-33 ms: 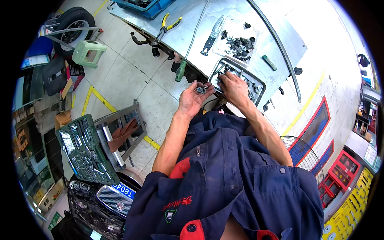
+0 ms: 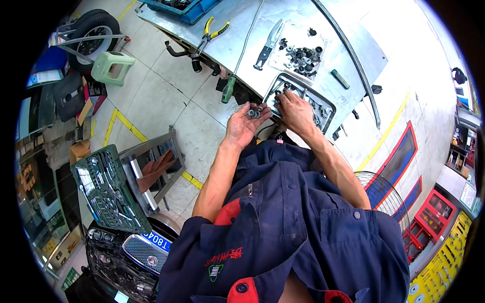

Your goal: The person selects bolts and nuts from a tray, then works on a car engine with another person. They use a wrench to tighten bolts on the engine while coordinating with a coworker.

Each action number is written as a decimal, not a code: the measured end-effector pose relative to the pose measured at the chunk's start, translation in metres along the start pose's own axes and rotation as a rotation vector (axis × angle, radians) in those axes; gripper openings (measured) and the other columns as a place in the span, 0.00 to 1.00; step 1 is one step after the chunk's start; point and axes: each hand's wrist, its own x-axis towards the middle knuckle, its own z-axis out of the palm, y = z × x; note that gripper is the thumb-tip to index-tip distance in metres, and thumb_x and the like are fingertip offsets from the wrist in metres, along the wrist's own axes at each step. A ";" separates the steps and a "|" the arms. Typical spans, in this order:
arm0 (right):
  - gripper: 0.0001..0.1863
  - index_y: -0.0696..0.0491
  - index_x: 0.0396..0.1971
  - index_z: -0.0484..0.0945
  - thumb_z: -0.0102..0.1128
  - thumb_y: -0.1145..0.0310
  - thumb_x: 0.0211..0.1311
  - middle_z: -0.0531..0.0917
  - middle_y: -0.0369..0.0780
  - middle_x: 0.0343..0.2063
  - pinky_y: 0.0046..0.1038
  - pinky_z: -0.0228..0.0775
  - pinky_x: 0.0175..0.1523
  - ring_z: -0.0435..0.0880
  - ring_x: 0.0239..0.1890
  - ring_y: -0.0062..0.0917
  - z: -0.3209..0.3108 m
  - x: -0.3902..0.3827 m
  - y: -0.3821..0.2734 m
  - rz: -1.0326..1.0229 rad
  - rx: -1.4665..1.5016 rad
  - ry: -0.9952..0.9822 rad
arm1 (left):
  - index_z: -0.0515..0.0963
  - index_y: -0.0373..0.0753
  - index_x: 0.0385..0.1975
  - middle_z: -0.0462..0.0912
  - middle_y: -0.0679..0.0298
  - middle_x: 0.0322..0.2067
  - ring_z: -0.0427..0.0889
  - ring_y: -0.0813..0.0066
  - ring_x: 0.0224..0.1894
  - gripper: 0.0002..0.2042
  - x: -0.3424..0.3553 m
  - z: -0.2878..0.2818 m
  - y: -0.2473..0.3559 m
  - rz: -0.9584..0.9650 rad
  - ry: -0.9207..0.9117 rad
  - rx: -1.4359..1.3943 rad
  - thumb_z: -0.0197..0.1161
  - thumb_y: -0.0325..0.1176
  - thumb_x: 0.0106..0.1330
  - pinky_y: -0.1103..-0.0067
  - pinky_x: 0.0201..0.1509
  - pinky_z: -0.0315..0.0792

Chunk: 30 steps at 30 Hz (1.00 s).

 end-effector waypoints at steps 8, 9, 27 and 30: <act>0.10 0.55 0.43 0.80 0.56 0.67 0.69 0.81 0.42 0.34 0.31 0.74 0.37 0.82 0.32 0.32 -0.012 -0.006 -0.007 0.146 0.276 0.194 | 0.69 0.23 0.55 0.75 0.42 0.54 0.75 0.49 0.59 0.18 -0.006 0.011 0.004 -0.028 -0.055 -0.052 0.39 0.31 0.77 0.61 0.67 0.71; 0.10 0.56 0.43 0.81 0.56 0.67 0.69 0.81 0.42 0.32 0.30 0.73 0.36 0.82 0.31 0.30 -0.016 -0.007 -0.008 0.190 0.368 0.197 | 0.68 0.22 0.56 0.73 0.40 0.55 0.74 0.48 0.61 0.18 -0.006 0.012 0.005 -0.031 -0.075 -0.076 0.38 0.30 0.77 0.60 0.68 0.70; 0.12 0.59 0.47 0.81 0.59 0.72 0.67 0.84 0.39 0.27 0.24 0.73 0.37 0.81 0.29 0.18 -0.042 -0.021 -0.026 0.453 0.837 0.138 | 0.68 0.20 0.53 0.66 0.35 0.61 0.63 0.41 0.68 0.17 -0.008 0.021 0.001 -0.028 -0.177 -0.139 0.37 0.19 0.69 0.57 0.73 0.64; 0.12 0.59 0.47 0.81 0.59 0.72 0.68 0.85 0.39 0.27 0.23 0.73 0.36 0.81 0.29 0.17 -0.051 -0.020 -0.031 0.463 0.857 0.140 | 0.68 0.20 0.52 0.66 0.35 0.62 0.63 0.41 0.68 0.17 -0.008 0.019 0.002 -0.022 -0.185 -0.144 0.37 0.18 0.68 0.56 0.73 0.64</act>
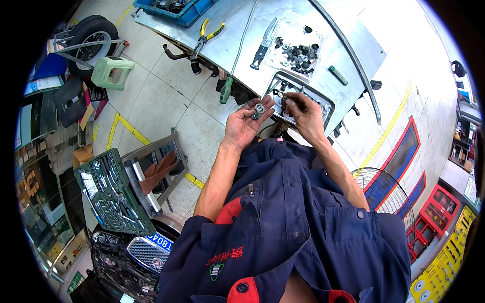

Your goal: The person selects bolts and nuts from a tray, then works on a car engine with another person. They use a wrench to tighten bolts on the engine while coordinating with a coworker.

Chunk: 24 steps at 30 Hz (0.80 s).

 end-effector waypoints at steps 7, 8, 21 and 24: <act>0.12 0.60 0.47 0.81 0.59 0.71 0.68 0.85 0.38 0.29 0.22 0.73 0.37 0.81 0.30 0.16 -0.005 -0.001 0.004 0.023 0.019 0.019 | 0.68 0.19 0.52 0.66 0.34 0.61 0.63 0.41 0.68 0.19 0.001 0.001 0.002 -0.023 -0.019 -0.085 0.36 0.27 0.71 0.53 0.72 0.63; 0.12 0.60 0.47 0.81 0.59 0.71 0.67 0.85 0.38 0.29 0.21 0.74 0.37 0.81 0.30 0.16 -0.005 -0.001 0.007 0.021 0.041 0.020 | 0.68 0.19 0.52 0.66 0.34 0.61 0.63 0.41 0.68 0.20 0.001 0.001 0.001 -0.018 -0.018 -0.087 0.36 0.29 0.71 0.53 0.72 0.62; 0.13 0.58 0.44 0.83 0.64 0.71 0.60 0.86 0.47 0.33 0.31 0.77 0.42 0.87 0.32 0.35 0.033 -0.025 -0.009 -0.041 -0.160 -0.180 | 0.70 0.25 0.55 0.75 0.48 0.56 0.76 0.59 0.58 0.19 -0.003 -0.012 -0.010 0.015 0.061 0.376 0.39 0.33 0.77 0.64 0.66 0.70; 0.12 0.56 0.44 0.84 0.63 0.70 0.61 0.86 0.47 0.38 0.33 0.77 0.46 0.86 0.40 0.38 0.010 -0.038 0.013 -0.052 -0.173 -0.110 | 0.73 0.29 0.53 0.80 0.54 0.49 0.81 0.64 0.51 0.14 -0.014 -0.017 -0.011 0.003 0.114 0.375 0.48 0.29 0.75 0.70 0.59 0.76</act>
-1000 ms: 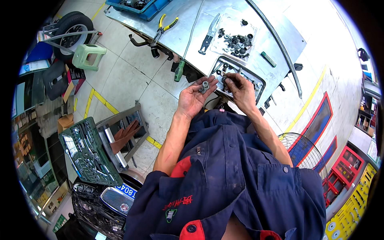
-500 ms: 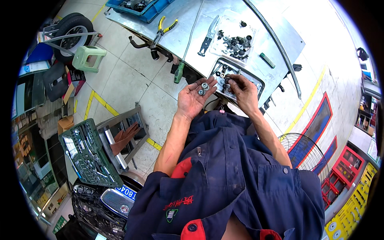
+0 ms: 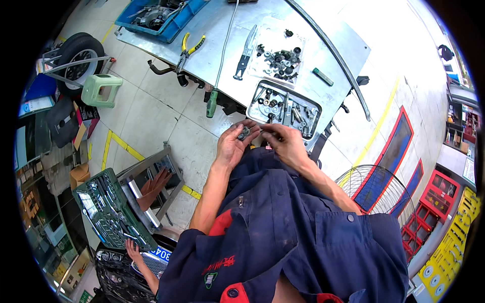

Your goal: The person selects bolts and nuts from a tray, then works on a car engine with another person. They use a wrench to tighten bolts on the engine while coordinating with a coworker.

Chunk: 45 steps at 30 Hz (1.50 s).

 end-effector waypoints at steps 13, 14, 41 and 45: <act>0.13 0.47 0.46 0.84 0.59 0.67 0.63 0.75 0.39 0.28 0.35 0.73 0.37 0.79 0.33 0.35 -0.043 -0.004 0.043 -0.137 -0.564 0.057 | 0.81 0.31 0.41 0.67 0.75 0.17 0.62 0.89 0.18 0.15 0.018 0.023 0.016 0.145 0.165 0.953 0.58 0.39 0.73 0.87 0.21 0.56; 0.13 0.47 0.46 0.84 0.60 0.66 0.63 0.75 0.39 0.28 0.35 0.74 0.37 0.79 0.33 0.34 -0.041 -0.007 0.046 -0.175 -0.567 0.045 | 0.82 0.31 0.42 0.68 0.75 0.17 0.62 0.89 0.18 0.15 0.021 0.026 0.014 0.156 0.135 1.031 0.58 0.39 0.73 0.86 0.21 0.56; 0.14 0.48 0.43 0.85 0.64 0.65 0.56 0.78 0.37 0.29 0.32 0.75 0.35 0.81 0.32 0.30 -0.038 0.016 0.066 -0.273 -0.673 0.224 | 0.83 0.59 0.49 0.84 0.57 0.26 0.84 0.55 0.29 0.13 0.040 0.064 0.004 0.399 0.064 2.265 0.58 0.39 0.68 0.64 0.33 0.76; 0.14 0.49 0.42 0.85 0.64 0.66 0.55 0.80 0.37 0.30 0.32 0.76 0.37 0.82 0.32 0.30 -0.035 0.020 0.063 -0.286 -0.676 0.227 | 0.84 0.57 0.48 0.84 0.58 0.26 0.84 0.56 0.29 0.12 0.038 0.056 0.000 0.476 0.093 2.235 0.59 0.38 0.68 0.65 0.32 0.76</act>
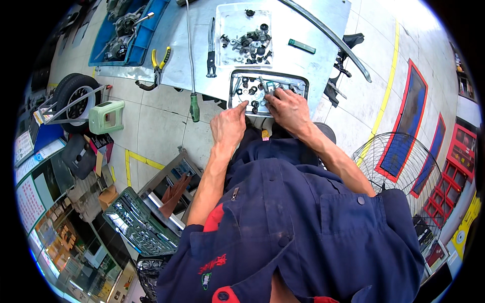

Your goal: The person selects bolts and nuts from a tray, then works on a car engine with another person. They use a wrench to tighten bolts on the engine while coordinating with a coworker.

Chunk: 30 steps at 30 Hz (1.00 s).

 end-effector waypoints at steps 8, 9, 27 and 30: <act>0.15 0.51 0.43 0.84 0.65 0.63 0.57 0.78 0.36 0.28 0.33 0.75 0.37 0.81 0.32 0.30 0.018 0.008 -0.004 0.061 0.038 0.009 | 0.86 0.56 0.45 0.84 0.62 0.26 0.83 0.59 0.26 0.11 0.011 0.009 0.001 0.062 0.110 -0.026 0.62 0.38 0.66 0.67 0.29 0.75; 0.15 0.51 0.43 0.85 0.64 0.63 0.58 0.78 0.37 0.28 0.33 0.75 0.37 0.81 0.33 0.31 0.019 0.007 -0.005 0.067 0.054 -0.002 | 0.86 0.56 0.45 0.84 0.63 0.25 0.83 0.60 0.25 0.11 0.008 0.010 -0.001 0.073 0.119 0.002 0.63 0.37 0.65 0.67 0.28 0.74; 0.11 0.51 0.40 0.86 0.61 0.67 0.59 0.82 0.36 0.30 0.36 0.77 0.40 0.83 0.37 0.34 0.024 0.027 0.001 -0.009 0.155 -0.073 | 0.84 0.37 0.45 0.87 0.51 0.32 0.87 0.59 0.32 0.13 0.002 0.022 -0.009 -0.214 0.308 -0.435 0.60 0.35 0.67 0.70 0.38 0.77; 0.12 0.51 0.40 0.86 0.61 0.68 0.58 0.83 0.36 0.32 0.35 0.77 0.41 0.84 0.38 0.34 0.020 0.026 -0.004 -0.040 0.150 -0.108 | 0.84 0.37 0.44 0.86 0.51 0.33 0.87 0.60 0.32 0.12 -0.009 0.030 -0.013 -0.219 0.290 -0.501 0.60 0.35 0.67 0.70 0.39 0.77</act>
